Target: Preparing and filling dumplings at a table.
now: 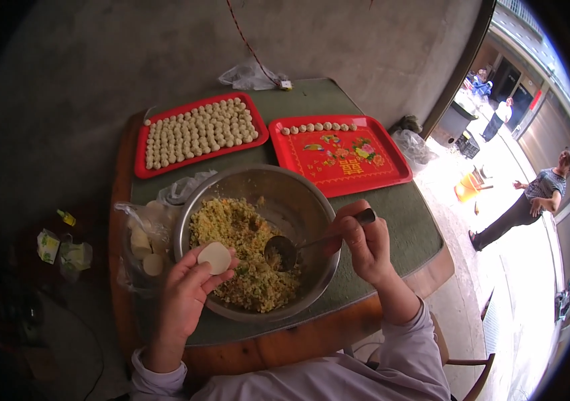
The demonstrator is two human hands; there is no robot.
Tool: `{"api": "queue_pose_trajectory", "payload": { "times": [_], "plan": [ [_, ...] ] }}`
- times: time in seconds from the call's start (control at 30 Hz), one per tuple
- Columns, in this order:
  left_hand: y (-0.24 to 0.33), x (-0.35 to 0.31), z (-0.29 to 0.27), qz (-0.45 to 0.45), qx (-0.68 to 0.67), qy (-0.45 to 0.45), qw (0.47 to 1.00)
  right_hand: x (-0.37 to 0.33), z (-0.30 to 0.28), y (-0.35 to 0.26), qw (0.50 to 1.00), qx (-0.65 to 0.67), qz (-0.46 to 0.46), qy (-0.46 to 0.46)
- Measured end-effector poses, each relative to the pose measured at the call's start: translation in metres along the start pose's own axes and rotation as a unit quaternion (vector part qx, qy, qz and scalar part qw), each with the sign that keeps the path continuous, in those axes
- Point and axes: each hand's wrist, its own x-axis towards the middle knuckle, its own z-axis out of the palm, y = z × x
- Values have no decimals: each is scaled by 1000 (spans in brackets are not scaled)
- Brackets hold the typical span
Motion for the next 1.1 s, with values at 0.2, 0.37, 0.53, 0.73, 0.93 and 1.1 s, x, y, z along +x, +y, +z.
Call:
{"api": "queue_pose_trajectory", "payload": {
  "times": [0.2,0.37,0.53,0.73,0.93,1.1],
  "plan": [
    [-1,3,12,-61,-1,-55,997,-1,2,-1,997,63,-18,50],
    [-6,7,18,-99,-13,-77,992,-2,13,-3,994,66,-81,-9],
    [-6,10,22,-100,-33,-83,991,-3,7,6,966,-74,-230,-91],
    [-4,14,27,-101,-66,-60,991,-6,8,2,940,-132,-295,-112],
    [-4,19,30,-113,-78,-60,989,-14,5,7,938,-155,-296,-97],
    [-4,22,31,-124,-84,-68,986,-16,2,8,936,-158,-301,-95]
  ]
}}
